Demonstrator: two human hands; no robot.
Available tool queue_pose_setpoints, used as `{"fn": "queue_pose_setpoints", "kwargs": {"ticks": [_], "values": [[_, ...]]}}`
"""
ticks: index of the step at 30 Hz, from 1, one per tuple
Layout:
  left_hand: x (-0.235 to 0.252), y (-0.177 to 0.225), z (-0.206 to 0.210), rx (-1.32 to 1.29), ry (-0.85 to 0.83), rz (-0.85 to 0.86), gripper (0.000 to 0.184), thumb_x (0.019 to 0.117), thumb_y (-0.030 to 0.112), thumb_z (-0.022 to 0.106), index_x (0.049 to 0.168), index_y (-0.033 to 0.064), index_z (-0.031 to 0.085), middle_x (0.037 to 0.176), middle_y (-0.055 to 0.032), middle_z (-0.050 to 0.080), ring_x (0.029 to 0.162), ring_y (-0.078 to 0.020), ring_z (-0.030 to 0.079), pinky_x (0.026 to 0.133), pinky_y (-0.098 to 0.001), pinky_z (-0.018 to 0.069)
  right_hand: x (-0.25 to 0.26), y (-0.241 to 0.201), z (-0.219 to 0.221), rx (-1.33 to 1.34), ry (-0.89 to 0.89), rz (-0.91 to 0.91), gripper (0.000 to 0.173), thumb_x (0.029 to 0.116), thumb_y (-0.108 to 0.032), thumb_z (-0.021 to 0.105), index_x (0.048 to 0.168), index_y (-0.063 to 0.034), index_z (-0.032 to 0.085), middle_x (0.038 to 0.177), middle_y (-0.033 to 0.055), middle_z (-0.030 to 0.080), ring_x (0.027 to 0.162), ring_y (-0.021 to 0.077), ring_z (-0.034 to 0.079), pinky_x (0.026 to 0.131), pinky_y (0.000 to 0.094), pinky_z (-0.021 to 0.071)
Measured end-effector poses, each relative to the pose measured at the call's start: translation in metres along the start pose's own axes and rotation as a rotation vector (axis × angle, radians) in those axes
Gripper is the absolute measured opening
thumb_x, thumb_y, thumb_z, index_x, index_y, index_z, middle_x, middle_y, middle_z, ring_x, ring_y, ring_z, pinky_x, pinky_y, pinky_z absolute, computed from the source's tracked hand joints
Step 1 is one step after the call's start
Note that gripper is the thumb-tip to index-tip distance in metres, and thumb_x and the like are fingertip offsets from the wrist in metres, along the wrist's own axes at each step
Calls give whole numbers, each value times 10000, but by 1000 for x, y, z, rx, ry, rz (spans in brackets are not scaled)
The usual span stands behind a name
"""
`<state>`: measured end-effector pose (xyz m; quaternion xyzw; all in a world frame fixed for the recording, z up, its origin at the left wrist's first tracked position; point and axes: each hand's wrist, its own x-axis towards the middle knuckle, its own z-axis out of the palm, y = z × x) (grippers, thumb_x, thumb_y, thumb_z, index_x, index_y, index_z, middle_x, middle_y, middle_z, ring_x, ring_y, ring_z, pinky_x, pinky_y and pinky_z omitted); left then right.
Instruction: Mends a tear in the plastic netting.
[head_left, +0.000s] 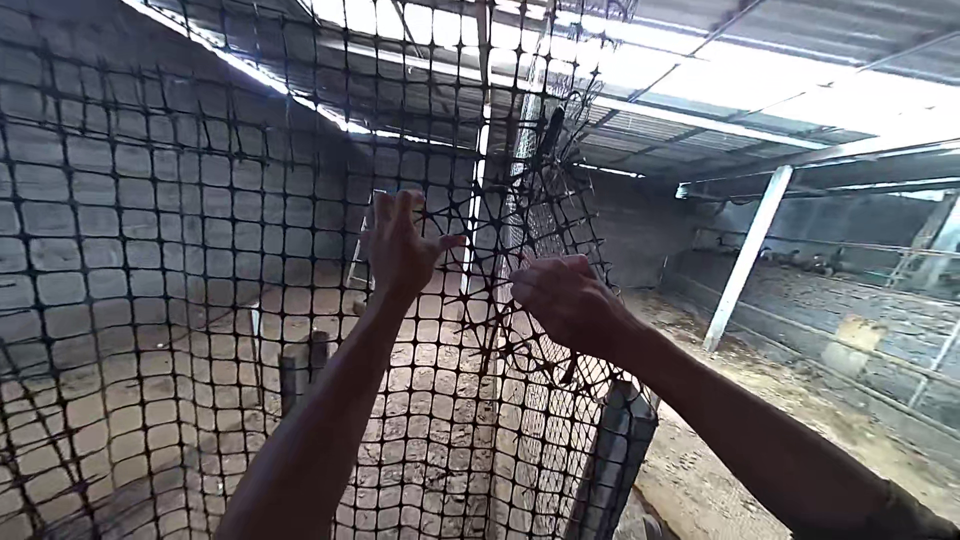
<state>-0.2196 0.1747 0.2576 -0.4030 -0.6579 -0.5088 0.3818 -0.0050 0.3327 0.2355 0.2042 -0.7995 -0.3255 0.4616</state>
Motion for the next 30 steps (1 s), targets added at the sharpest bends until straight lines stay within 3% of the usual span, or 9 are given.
{"fn": "queue_pose_setpoints", "kwargs": {"ticks": [7,12,15,19,26,30], "values": [[14,1,-3,76,-92,71,710,768,482,862,1332,110,643,1289,-172,636,1296,-434,493,961,-739,324,-25,-24,3,-28,-254,68,229,1045,-155,484,1094,-118,705,1340,30,689,1212,197,649,987,460,477],[25,-1,-13,62,-223,48,874,724,502,893,1425,110,549,1175,-165,695,1200,-436,558,996,-769,265,-8,-25,5,2,-179,79,245,1042,-142,471,1064,-89,708,1304,92,695,1143,265,673,924,452,519],[31,0,-21,68,-263,65,947,702,516,904,1479,152,503,1139,-146,709,1166,-420,584,996,-772,269,12,-23,6,-10,-136,88,227,1031,-131,500,1037,-75,719,1370,102,656,1188,266,651,956,449,509],[34,1,-29,104,-286,115,961,674,522,914,1458,144,506,1086,-129,701,1130,-387,596,1010,-765,258,32,-14,16,-82,-140,129,202,994,-107,539,1037,-73,734,1422,89,628,1231,271,622,946,470,479],[31,1,-36,111,-305,148,931,686,485,919,1447,131,516,1075,-129,691,1122,-365,585,1015,-725,265,39,-8,23,-57,-68,99,186,992,-92,545,1010,-50,725,1310,101,693,1152,280,657,912,452,515],[33,7,-39,84,-310,141,901,690,437,931,1432,134,520,1042,-152,681,1083,-385,593,999,-740,274,48,-6,18,-77,-118,163,133,987,-131,621,981,-81,745,1231,91,722,1104,293,656,840,492,463]]}}
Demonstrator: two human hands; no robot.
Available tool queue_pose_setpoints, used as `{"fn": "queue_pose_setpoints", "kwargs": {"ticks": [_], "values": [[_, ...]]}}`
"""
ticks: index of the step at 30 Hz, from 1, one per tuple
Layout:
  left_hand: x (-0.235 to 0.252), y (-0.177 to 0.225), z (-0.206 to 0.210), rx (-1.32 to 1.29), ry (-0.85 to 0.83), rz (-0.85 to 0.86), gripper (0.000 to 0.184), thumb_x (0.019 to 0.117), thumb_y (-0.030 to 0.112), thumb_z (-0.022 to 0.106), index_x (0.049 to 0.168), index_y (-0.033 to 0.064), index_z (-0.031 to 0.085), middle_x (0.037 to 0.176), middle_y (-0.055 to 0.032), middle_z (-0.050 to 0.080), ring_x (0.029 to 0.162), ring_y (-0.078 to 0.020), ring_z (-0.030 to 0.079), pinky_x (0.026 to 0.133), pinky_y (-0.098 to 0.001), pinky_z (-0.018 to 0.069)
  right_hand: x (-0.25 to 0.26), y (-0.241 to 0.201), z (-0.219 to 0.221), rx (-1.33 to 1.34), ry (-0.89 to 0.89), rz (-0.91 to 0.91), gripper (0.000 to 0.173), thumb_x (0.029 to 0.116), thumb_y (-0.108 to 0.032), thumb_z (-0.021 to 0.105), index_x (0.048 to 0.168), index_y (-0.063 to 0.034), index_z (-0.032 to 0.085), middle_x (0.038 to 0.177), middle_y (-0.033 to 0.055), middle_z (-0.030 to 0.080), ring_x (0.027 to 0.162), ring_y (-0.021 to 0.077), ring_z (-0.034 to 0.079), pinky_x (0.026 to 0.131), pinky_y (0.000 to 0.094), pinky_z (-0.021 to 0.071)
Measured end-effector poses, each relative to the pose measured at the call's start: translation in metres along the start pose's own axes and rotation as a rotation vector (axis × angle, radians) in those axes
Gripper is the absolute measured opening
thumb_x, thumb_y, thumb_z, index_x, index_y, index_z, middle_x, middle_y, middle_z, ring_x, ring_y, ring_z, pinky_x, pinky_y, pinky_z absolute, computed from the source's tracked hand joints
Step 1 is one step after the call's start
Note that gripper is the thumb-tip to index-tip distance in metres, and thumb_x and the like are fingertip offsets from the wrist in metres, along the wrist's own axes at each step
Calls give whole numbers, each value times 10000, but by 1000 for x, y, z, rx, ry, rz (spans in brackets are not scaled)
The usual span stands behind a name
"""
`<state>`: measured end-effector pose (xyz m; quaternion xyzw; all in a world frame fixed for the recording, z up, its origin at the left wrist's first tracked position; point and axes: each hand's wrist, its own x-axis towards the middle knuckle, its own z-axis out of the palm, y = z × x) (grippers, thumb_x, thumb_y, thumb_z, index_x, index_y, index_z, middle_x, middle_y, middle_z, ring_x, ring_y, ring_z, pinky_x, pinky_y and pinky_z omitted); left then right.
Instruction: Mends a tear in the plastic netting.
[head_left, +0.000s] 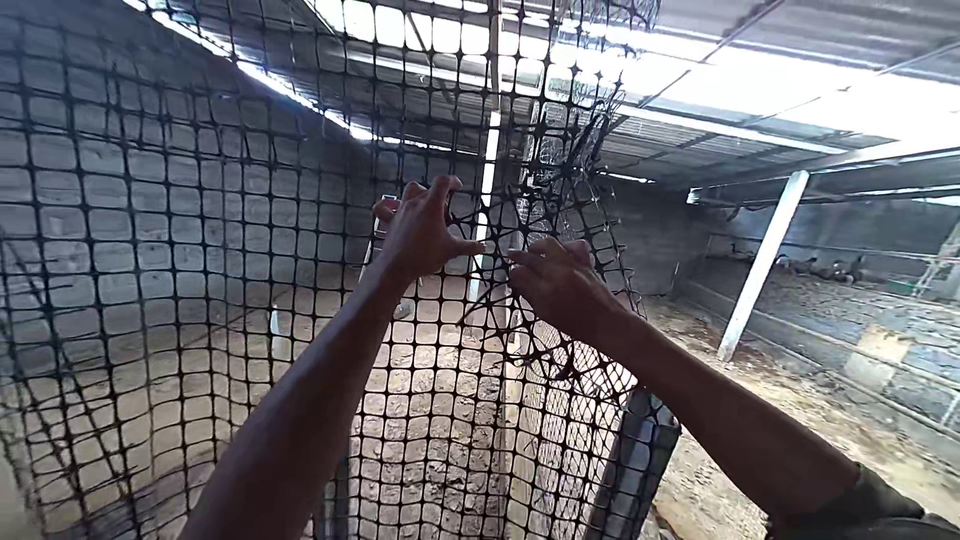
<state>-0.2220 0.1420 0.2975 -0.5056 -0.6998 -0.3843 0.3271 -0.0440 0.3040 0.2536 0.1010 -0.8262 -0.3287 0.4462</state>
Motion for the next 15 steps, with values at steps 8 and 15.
{"fn": "queue_pose_setpoints", "kwargs": {"ticks": [8,15], "values": [[-6,7,-4,-44,-27,-4,936,695,328,943,1474,137,461,1061,-159,669,1097,-386,579,1012,-710,288,18,7,9,22,-63,22,145,976,-164,642,968,-54,735,930,106,720,963,324,653,751,472,484],[-44,14,8,-74,268,36,765,804,429,846,1412,76,542,1378,-238,527,1292,-475,458,981,-711,364,13,19,21,248,21,16,111,926,-115,659,901,-20,709,905,126,694,973,347,637,845,491,532]]}}
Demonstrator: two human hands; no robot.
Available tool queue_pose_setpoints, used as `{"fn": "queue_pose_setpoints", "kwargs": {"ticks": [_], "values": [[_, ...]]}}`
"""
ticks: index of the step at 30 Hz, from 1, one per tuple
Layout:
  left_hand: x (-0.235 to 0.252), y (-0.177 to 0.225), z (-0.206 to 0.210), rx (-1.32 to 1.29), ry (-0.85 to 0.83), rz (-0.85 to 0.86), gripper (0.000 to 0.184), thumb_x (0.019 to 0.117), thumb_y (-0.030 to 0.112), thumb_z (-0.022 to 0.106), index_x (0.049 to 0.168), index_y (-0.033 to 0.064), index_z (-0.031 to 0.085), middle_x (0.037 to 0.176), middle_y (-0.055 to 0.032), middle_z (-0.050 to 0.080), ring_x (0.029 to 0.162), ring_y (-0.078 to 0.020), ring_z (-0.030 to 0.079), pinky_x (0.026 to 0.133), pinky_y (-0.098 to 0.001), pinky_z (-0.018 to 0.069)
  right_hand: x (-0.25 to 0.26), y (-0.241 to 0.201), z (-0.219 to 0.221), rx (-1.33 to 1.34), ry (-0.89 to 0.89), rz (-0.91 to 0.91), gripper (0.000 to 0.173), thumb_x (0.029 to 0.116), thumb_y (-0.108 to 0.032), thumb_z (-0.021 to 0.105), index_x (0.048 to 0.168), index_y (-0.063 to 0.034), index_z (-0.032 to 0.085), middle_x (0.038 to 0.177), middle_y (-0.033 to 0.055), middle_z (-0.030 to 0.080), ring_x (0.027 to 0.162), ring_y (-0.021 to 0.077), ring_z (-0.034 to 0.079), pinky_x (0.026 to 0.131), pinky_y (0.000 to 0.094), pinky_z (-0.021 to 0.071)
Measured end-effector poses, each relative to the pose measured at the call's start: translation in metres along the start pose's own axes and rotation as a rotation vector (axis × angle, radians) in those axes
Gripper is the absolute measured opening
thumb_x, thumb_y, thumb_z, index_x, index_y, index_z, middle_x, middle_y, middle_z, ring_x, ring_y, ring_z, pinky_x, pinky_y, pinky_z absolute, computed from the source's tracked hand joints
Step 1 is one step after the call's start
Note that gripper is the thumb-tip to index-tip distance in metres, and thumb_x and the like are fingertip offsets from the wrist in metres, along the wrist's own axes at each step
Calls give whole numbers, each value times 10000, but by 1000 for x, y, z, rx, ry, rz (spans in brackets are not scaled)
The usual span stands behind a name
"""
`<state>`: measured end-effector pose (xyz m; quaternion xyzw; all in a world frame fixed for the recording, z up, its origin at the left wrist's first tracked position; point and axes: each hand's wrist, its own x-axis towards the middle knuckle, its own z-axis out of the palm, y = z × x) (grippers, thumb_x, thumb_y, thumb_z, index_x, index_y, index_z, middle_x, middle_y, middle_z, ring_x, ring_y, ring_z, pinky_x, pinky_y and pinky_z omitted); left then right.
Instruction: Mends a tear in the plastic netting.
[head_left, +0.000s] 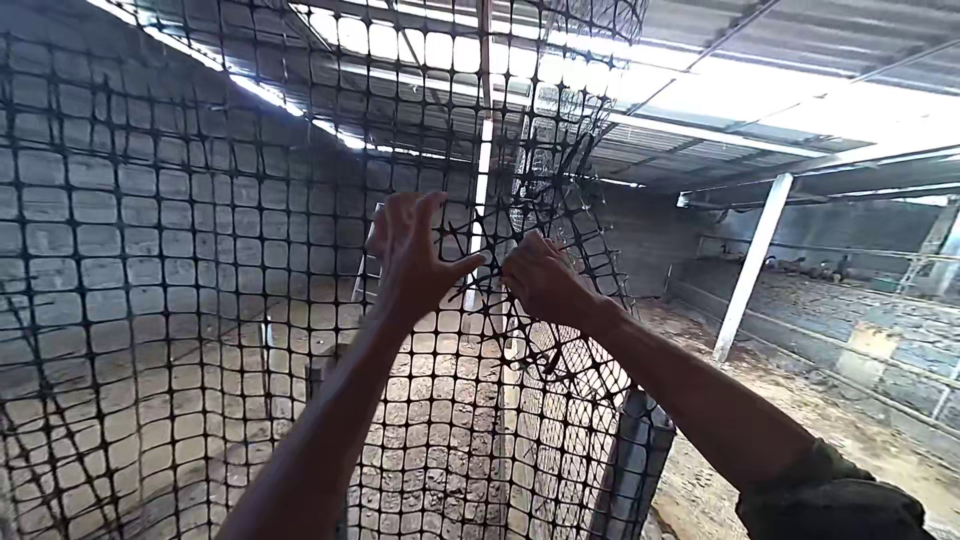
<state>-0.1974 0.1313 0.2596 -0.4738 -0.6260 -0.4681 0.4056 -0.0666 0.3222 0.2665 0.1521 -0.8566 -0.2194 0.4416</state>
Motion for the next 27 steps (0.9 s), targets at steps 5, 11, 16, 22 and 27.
{"fn": "queue_pose_setpoints", "kwargs": {"ticks": [5,11,16,22,27], "values": [[-58,10,42,-95,123,48,206,974,151,643,1068,-5,738,908,-148,666,759,-243,659,676,-402,571,-1,1,2,92,42,-7,111,917,-101,640,870,-22,702,874,114,674,955,330,620,834,470,513],[-51,9,58,4,68,24,293,971,280,682,1149,56,739,944,-151,621,843,-316,627,727,-503,521,-4,3,0,129,66,-37,119,927,-103,632,873,-22,700,906,114,688,958,321,620,852,464,514],[-54,3,64,37,60,76,317,960,326,699,1137,71,765,955,-154,631,872,-327,626,741,-525,485,-4,3,1,136,89,-58,101,913,-87,647,843,-27,687,870,107,677,929,314,615,825,450,512],[-51,10,65,-168,24,-92,171,957,213,710,1027,78,790,962,-116,603,924,-278,583,855,-549,429,-4,0,-2,142,76,-69,97,918,-83,651,859,-21,698,900,114,686,944,318,617,834,452,516],[-49,9,64,-249,20,-98,163,955,177,703,1022,49,780,988,-108,587,957,-257,560,909,-553,390,-6,-2,-20,258,80,-50,134,975,-59,601,948,17,708,1120,145,729,1065,286,651,944,380,522]]}}
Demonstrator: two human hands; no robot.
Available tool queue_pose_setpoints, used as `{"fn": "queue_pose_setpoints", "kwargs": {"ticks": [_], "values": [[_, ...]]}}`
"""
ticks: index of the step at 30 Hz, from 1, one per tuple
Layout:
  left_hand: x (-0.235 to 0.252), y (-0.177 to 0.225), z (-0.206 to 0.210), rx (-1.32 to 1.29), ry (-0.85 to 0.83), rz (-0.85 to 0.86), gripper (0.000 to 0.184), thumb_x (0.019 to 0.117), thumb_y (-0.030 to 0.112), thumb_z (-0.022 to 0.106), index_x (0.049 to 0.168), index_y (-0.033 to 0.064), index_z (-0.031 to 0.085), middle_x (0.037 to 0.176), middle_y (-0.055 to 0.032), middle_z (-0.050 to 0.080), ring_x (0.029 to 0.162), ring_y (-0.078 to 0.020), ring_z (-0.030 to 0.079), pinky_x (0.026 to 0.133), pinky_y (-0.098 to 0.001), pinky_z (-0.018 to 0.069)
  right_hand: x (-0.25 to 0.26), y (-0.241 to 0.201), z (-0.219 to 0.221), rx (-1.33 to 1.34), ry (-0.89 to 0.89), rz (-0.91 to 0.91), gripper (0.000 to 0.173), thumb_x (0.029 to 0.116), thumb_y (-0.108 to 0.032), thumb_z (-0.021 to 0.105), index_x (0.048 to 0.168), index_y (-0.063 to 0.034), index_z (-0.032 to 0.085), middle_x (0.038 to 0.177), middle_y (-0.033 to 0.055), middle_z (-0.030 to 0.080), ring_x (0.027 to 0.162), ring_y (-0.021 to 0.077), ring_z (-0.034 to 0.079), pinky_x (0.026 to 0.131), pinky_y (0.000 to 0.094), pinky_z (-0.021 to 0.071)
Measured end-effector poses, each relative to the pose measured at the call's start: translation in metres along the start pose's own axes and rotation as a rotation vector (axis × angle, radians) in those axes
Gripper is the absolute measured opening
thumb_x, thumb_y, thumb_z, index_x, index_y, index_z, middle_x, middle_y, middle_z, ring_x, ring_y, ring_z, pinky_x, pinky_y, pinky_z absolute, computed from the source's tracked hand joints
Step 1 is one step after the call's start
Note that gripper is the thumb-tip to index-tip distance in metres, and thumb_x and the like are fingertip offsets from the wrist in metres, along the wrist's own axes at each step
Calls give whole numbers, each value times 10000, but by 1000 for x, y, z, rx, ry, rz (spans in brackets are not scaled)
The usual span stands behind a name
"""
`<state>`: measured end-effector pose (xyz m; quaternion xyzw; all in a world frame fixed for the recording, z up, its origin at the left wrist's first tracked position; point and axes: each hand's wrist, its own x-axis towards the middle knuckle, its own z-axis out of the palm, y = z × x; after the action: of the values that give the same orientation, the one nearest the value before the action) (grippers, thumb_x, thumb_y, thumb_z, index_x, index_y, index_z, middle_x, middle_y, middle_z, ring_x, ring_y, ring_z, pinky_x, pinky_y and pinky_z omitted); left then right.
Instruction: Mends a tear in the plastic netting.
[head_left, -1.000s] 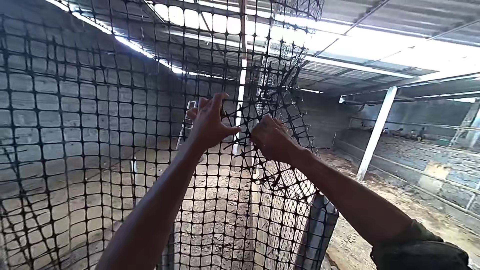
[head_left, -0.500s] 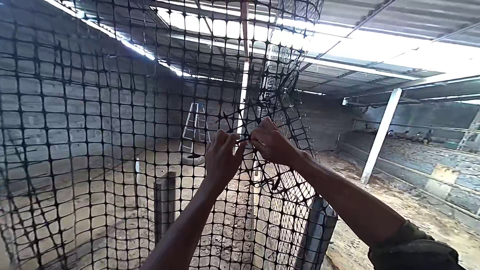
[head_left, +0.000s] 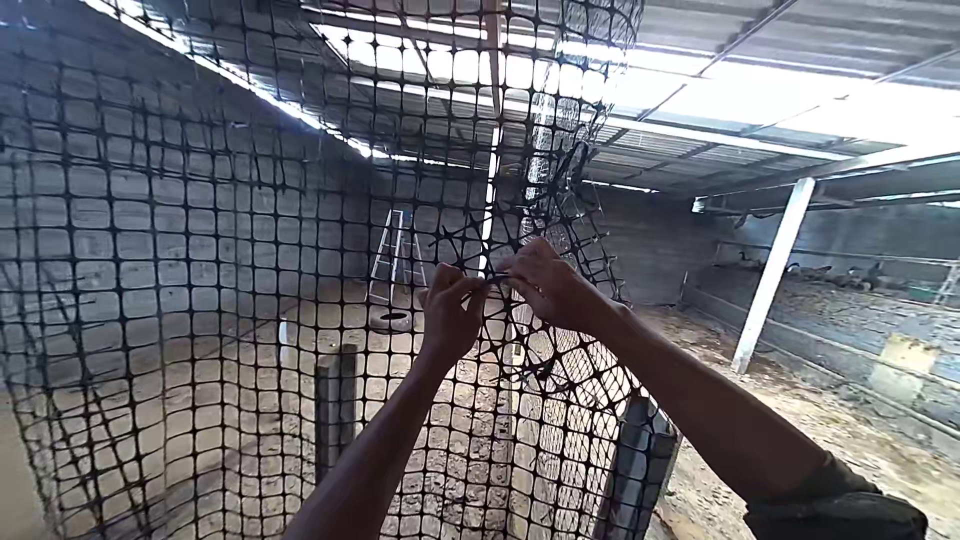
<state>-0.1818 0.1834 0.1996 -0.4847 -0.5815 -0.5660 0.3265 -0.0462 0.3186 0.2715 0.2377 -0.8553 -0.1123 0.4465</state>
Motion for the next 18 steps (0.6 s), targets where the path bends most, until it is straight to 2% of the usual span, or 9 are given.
{"fn": "queue_pose_setpoints", "kwargs": {"ticks": [2,3,5,11,15,18], "values": [[0,-2,-1,-22,2,3,161,955,181,697,1006,53,779,978,-96,587,954,-246,557,913,-551,386,0,-3,-10,57,50,-3,126,980,-46,602,958,24,704,1160,154,718,1106,249,669,984,338,532],[0,-2,-1,-33,-2,3,159,956,181,695,998,53,779,971,-89,582,951,-238,553,913,-549,383,1,-5,-14,52,75,-5,129,978,-52,613,964,25,716,1094,147,718,1052,223,684,949,313,555],[1,-2,-2,-51,-18,-2,151,953,178,697,983,53,777,970,-81,578,947,-225,549,911,-541,382,0,-10,-21,-13,97,12,138,974,-71,629,974,12,739,940,119,706,874,174,687,806,262,576],[1,-3,-3,-71,-11,15,114,930,142,721,981,58,781,954,-84,576,932,-221,553,895,-528,391,-21,-49,-42,-230,15,279,195,992,-118,599,1046,-11,754,830,104,700,627,188,646,593,338,569],[1,-2,-4,-63,-23,10,124,938,136,708,987,48,780,954,-86,580,935,-235,552,904,-544,380,-39,-65,-37,-353,79,385,227,987,-171,596,923,-16,750,743,105,694,581,206,650,541,367,555],[0,-1,-1,-64,-9,17,135,944,157,707,979,48,780,951,-88,582,935,-237,555,900,-546,384,-41,-71,-32,-391,52,444,230,971,-158,596,862,-12,735,686,109,664,563,229,648,518,396,542]]}}
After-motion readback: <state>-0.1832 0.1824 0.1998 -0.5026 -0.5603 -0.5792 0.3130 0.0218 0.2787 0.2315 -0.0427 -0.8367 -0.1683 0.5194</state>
